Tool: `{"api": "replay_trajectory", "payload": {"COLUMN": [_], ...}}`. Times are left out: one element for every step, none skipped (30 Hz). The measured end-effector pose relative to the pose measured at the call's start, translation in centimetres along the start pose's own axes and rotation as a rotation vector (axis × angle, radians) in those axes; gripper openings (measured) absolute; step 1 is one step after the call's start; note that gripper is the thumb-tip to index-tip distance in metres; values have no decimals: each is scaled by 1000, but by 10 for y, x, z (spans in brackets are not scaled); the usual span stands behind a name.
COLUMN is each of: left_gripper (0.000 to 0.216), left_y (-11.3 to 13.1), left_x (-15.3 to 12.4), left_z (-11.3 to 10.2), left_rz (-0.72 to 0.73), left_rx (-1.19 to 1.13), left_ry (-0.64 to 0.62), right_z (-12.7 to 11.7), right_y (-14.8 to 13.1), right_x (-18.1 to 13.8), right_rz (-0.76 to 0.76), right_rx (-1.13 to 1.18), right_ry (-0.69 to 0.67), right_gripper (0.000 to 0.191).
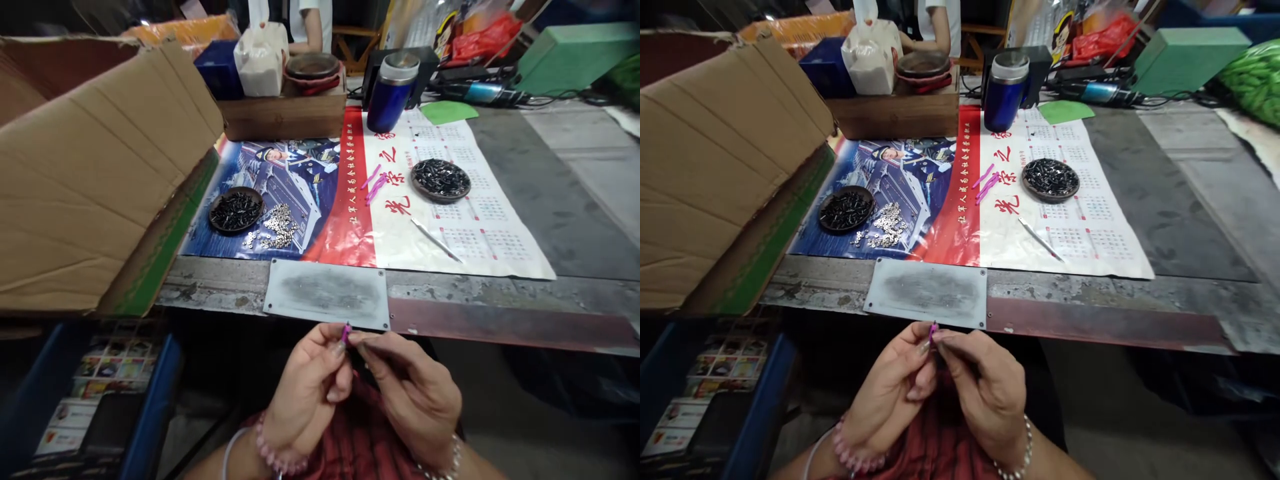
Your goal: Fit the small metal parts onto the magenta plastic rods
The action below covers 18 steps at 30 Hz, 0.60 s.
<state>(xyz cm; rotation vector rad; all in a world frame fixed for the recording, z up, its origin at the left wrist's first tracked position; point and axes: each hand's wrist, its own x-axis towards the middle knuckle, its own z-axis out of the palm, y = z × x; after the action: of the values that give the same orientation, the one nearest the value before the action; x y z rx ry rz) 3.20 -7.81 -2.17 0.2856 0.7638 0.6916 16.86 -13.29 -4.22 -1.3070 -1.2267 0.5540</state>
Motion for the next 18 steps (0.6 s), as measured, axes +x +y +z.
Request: {"api": "replay_trajectory", "payload": {"left_gripper": [30, 30, 29, 28, 28, 29, 30, 30, 30, 30, 29, 27, 25, 24, 23, 23, 23, 24], "left_y": [0, 1, 2, 2, 2, 1, 1, 0, -1, -1, -1, 0, 3, 6, 10, 15, 20, 25], "left_x": [1, 2, 3, 4, 6, 8, 9, 11, 13, 15, 16, 17, 17, 16, 15, 14, 12, 11], "left_z": [1, 3, 4, 5, 6, 7, 8, 9, 10, 10, 11, 12, 13, 13, 12, 12, 11, 9], "left_rz": [7, 18, 27, 31, 29, 24, 17, 9, 3, -1, -2, 2, 15, 39, 76, 121, 166, 205], "left_rx": [-30, -53, -67, -74, -74, -72, -69, -68, -67, -66, -64, -59, -50, -38, -22, -3, 19, 39], "left_ry": [-4, -3, 0, 0, -3, -10, -17, -23, -26, -29, -29, -25, -12, 10, 38, 69, 101, 126], "right_z": [3, 6, 8, 11, 13, 15, 17, 17, 17, 16, 13, 9, 3, -3, -9, -14, -16, -16], "right_y": [3, 7, 11, 15, 19, 22, 26, 28, 30, 31, 30, 29, 27, 24, 22, 22, 23, 25], "right_x": [2, 5, 8, 11, 15, 18, 22, 25, 28, 30, 31, 31, 30, 28, 25, 21, 17, 14], "right_rz": [-69, -128, -181, -228, -263, -287, -298, -299, -292, -282, -272, -260, -243, -222, -198, -180, -157, -128], "right_rx": [-27, -52, -73, -86, -89, -87, -83, -83, -85, -92, -103, -120, -137, -151, -169, -195, -234, -291], "right_ry": [5, 4, 10, 18, 29, 42, 56, 68, 74, 72, 69, 60, 51, 38, 11, -48, -143, -261], "right_gripper": [38, 43, 46, 48, 49, 50, 50, 49, 48, 46, 42, 38, 32, 26, 20, 15, 12, 12]}}
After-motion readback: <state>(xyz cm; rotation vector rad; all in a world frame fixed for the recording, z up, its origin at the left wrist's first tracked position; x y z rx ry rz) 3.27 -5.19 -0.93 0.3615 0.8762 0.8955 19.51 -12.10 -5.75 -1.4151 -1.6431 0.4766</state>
